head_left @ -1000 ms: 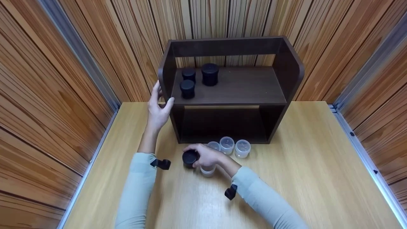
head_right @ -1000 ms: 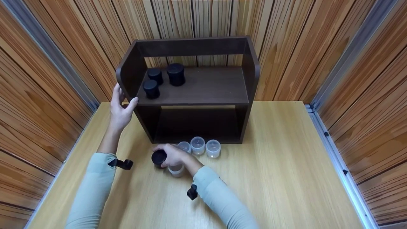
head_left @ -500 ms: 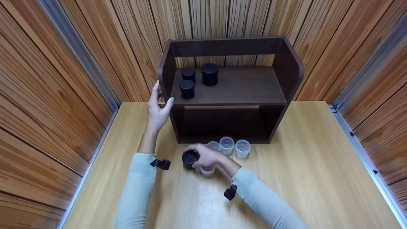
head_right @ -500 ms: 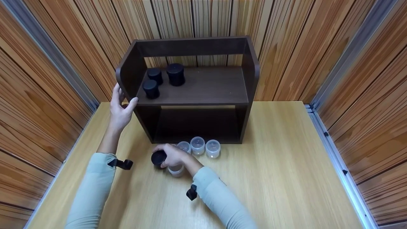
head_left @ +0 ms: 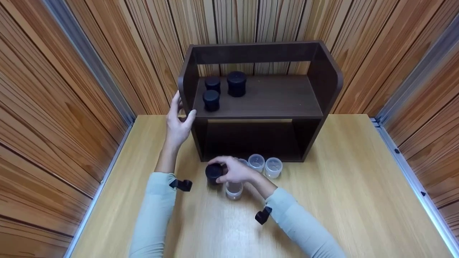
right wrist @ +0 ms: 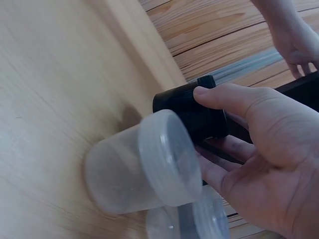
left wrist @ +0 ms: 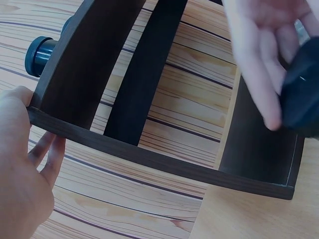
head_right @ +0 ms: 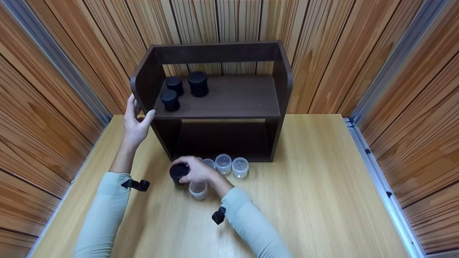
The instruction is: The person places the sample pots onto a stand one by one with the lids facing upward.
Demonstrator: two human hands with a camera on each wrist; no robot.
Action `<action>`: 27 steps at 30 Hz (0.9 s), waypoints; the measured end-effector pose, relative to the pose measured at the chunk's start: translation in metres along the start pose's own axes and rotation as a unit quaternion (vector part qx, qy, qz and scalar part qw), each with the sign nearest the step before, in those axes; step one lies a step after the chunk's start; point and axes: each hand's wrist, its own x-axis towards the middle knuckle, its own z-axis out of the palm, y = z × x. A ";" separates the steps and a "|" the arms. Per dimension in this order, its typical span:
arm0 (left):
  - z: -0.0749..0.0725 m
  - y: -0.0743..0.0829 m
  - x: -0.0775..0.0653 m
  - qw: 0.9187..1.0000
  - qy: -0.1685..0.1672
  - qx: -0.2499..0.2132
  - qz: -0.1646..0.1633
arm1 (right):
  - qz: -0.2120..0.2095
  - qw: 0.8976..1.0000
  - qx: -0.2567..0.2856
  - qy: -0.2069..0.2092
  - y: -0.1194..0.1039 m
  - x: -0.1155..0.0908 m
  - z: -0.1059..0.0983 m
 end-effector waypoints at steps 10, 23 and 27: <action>-0.001 0.000 0.000 1.000 -0.002 0.004 0.000 | -0.026 0.998 0.039 0.044 -0.005 -0.006 -0.018; -0.001 0.000 0.000 1.000 -0.001 0.002 -0.003 | -0.055 0.987 0.074 0.133 -0.007 -0.016 -0.035; 0.000 0.000 0.000 1.000 -0.002 0.004 0.000 | -0.062 0.981 0.104 0.149 -0.004 -0.019 -0.038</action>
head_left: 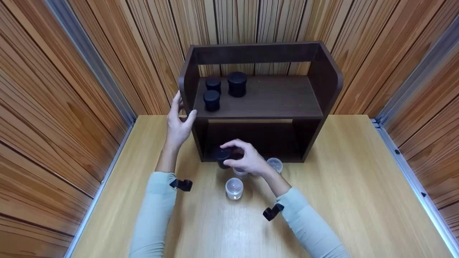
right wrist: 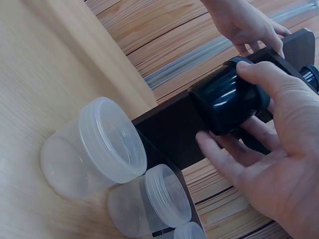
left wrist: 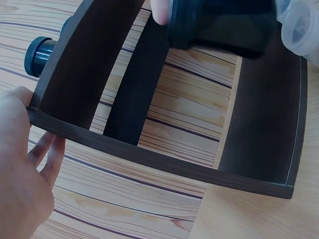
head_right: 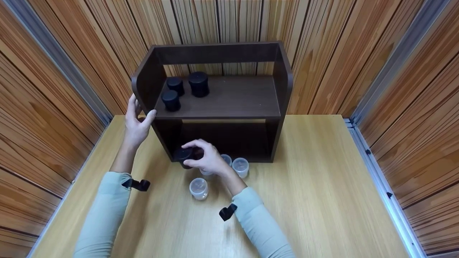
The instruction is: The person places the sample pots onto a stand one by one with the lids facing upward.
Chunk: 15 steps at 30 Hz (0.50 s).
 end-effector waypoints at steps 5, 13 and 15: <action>0.001 0.000 0.001 1.000 0.004 -0.005 0.002 | -0.007 0.998 0.064 0.026 -0.002 -0.003 -0.005; 0.001 -0.001 0.000 1.000 0.004 -0.011 0.000 | -0.003 0.992 0.121 0.046 -0.012 -0.009 -0.016; 0.001 -0.001 0.001 1.000 0.004 -0.011 0.000 | -0.007 0.991 0.127 0.044 -0.014 -0.010 -0.018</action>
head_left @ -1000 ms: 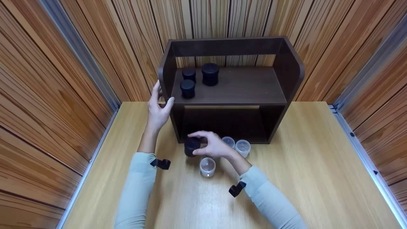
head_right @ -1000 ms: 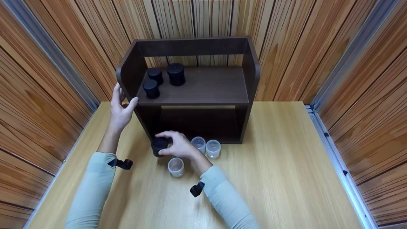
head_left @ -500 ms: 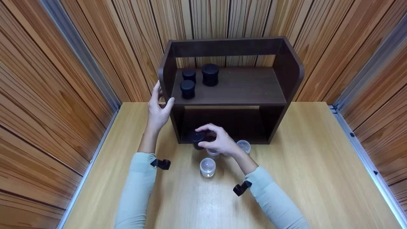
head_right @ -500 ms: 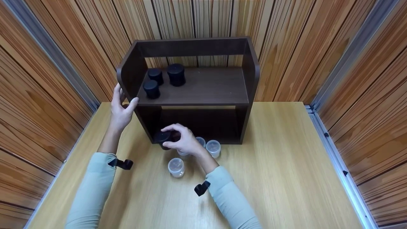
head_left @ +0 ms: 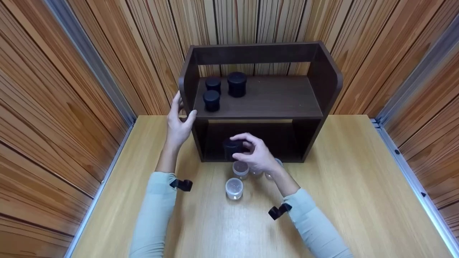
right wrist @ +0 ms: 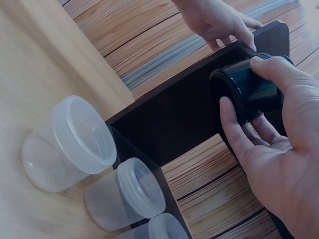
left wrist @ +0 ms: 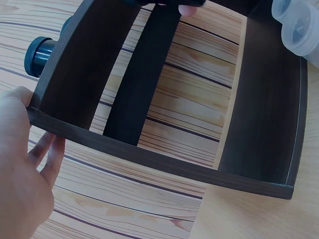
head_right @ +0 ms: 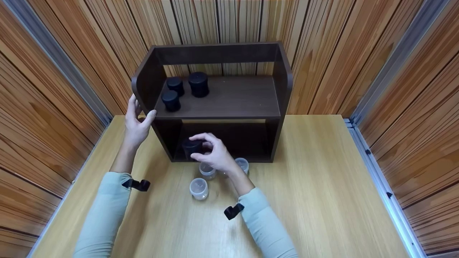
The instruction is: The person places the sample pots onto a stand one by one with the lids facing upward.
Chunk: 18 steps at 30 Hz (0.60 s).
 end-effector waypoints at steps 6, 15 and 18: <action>0.001 0.000 0.001 1.000 0.000 -0.002 0.000 | -0.014 1.000 -0.003 -0.014 -0.008 -0.004 -0.003; 0.001 0.002 0.000 1.000 -0.003 -0.009 0.002 | -0.033 0.999 -0.029 0.007 -0.034 -0.004 -0.009; 0.000 0.002 0.000 1.000 -0.005 -0.006 0.002 | -0.037 0.998 -0.036 0.018 -0.043 -0.003 -0.013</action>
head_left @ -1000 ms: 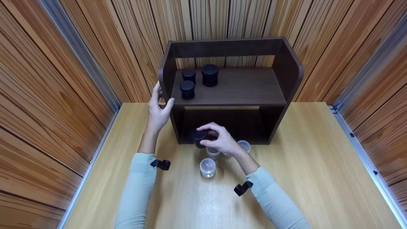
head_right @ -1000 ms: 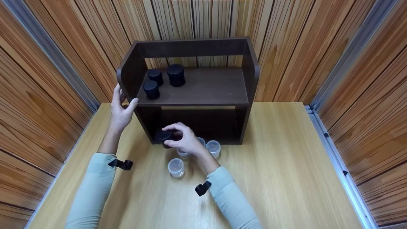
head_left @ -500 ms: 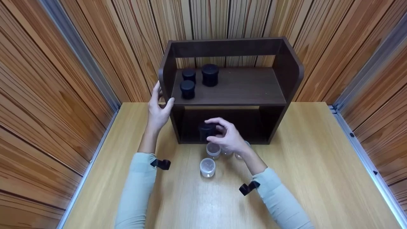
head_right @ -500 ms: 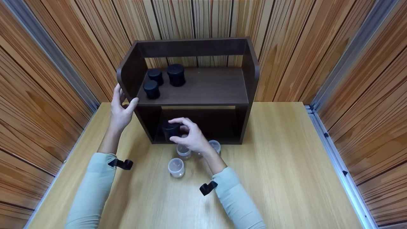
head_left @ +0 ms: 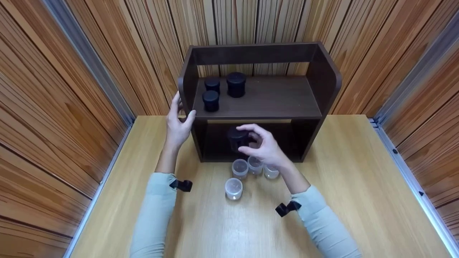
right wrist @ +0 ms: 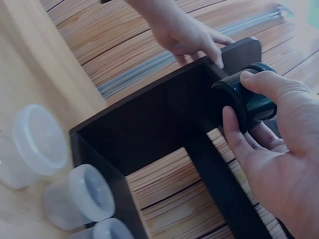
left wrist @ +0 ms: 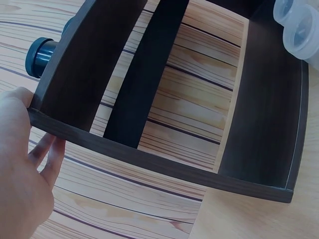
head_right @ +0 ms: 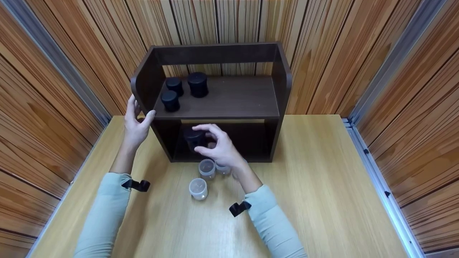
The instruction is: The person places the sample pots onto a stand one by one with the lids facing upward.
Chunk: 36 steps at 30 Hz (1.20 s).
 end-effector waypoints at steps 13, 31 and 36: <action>-0.002 -0.002 -0.002 1.000 0.003 0.011 0.002 | -0.037 0.998 -0.048 0.034 -0.034 0.013 -0.017; 0.000 -0.001 -0.001 1.000 0.005 0.003 -0.001 | -0.066 0.994 -0.065 0.060 -0.060 0.043 -0.027; 0.001 -0.002 0.000 1.000 0.004 0.002 -0.002 | -0.071 0.991 -0.084 0.070 -0.067 0.055 -0.026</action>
